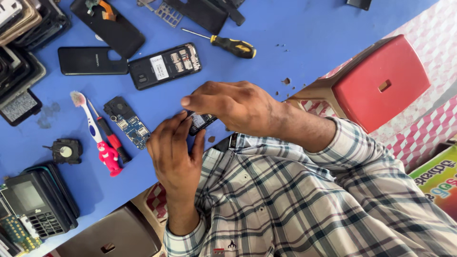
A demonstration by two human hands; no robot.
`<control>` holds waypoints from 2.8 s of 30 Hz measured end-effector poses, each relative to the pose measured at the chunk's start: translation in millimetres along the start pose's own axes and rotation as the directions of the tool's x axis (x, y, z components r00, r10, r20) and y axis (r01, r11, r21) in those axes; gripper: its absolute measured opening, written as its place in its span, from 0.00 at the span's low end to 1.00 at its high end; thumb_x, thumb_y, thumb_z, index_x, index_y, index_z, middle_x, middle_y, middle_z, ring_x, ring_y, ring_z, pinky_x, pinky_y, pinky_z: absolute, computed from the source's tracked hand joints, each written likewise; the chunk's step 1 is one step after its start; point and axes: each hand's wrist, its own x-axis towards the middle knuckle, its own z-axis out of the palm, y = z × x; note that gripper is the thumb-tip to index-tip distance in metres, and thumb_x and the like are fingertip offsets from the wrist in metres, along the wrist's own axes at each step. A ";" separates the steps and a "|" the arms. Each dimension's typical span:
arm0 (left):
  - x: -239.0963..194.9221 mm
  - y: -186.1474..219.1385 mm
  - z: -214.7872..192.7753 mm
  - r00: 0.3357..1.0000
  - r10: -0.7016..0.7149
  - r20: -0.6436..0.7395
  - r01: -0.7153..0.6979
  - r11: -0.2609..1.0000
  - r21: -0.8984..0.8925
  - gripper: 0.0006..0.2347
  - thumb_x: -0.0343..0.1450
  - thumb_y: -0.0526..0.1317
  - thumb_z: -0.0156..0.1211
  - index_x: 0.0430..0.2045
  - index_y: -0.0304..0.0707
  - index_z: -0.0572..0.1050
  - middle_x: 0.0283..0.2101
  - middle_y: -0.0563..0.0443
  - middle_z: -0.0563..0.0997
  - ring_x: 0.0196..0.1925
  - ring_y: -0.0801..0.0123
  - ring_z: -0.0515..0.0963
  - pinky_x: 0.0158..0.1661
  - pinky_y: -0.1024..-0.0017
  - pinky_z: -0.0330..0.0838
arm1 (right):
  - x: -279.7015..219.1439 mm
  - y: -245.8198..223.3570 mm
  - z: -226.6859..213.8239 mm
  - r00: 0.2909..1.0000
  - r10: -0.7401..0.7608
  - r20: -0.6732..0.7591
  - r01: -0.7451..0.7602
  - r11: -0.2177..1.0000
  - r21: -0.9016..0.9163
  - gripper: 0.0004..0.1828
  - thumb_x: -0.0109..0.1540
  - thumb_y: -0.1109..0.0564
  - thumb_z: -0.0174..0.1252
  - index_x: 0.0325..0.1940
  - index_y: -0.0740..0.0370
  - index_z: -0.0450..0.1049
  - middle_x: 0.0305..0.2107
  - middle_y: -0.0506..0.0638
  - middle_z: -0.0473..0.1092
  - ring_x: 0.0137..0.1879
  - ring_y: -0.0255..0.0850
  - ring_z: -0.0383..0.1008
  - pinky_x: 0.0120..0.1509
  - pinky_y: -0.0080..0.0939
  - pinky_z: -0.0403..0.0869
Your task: The person uses a screwdriver to remove screws from the back of a mobile phone. They then use a toothbrush to clean the internal components and the back cover. The person handles multiple phone parts and tools on a blue workbench.
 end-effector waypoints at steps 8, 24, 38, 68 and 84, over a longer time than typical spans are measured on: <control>1.3 1.0 -1.6 1.000 0.014 0.002 -0.014 1.000 0.011 0.15 0.71 0.38 0.72 0.49 0.35 0.76 0.56 0.50 0.78 0.60 0.54 0.76 0.59 0.55 0.67 | 15.1 -5.1 -0.6 0.996 0.056 0.069 -0.046 0.990 -0.132 0.33 0.66 0.73 0.58 0.72 0.58 0.56 0.40 0.52 0.72 0.44 0.44 0.79 0.46 0.43 0.80; 0.7 -2.7 -6.7 1.000 0.000 -0.018 0.000 0.999 -0.037 0.15 0.71 0.39 0.72 0.48 0.36 0.75 0.57 0.51 0.76 0.60 0.57 0.76 0.59 0.58 0.68 | 16.8 0.3 1.6 0.996 -0.027 0.086 0.036 0.995 -0.097 0.26 0.69 0.72 0.60 0.65 0.61 0.57 0.41 0.55 0.72 0.43 0.50 0.78 0.47 0.48 0.77; -8.8 -9.3 -3.1 0.999 0.006 -0.052 -0.008 0.999 -0.040 0.15 0.71 0.40 0.70 0.48 0.35 0.76 0.58 0.51 0.76 0.61 0.59 0.75 0.59 0.59 0.69 | 18.4 -4.0 11.8 0.992 0.122 0.035 -0.115 0.981 -0.157 0.24 0.67 0.71 0.63 0.61 0.64 0.58 0.42 0.56 0.76 0.46 0.49 0.82 0.45 0.44 0.79; -0.1 -1.3 -3.3 1.000 0.004 0.006 -0.004 0.999 0.032 0.13 0.73 0.41 0.70 0.47 0.37 0.77 0.57 0.51 0.77 0.60 0.55 0.76 0.57 0.55 0.68 | 1.3 4.2 26.1 0.988 -0.090 -0.124 0.076 0.991 -0.112 0.25 0.65 0.71 0.63 0.63 0.58 0.67 0.44 0.53 0.74 0.49 0.48 0.79 0.48 0.47 0.80; -2.6 3.5 -2.1 1.000 0.018 -0.006 -0.017 0.997 0.071 0.13 0.74 0.40 0.69 0.48 0.34 0.77 0.55 0.47 0.76 0.60 0.54 0.75 0.59 0.55 0.68 | -7.7 -7.2 20.3 0.999 -0.041 0.022 0.047 0.915 -0.402 0.34 0.66 0.73 0.57 0.71 0.53 0.55 0.51 0.49 0.75 0.50 0.39 0.79 0.52 0.38 0.77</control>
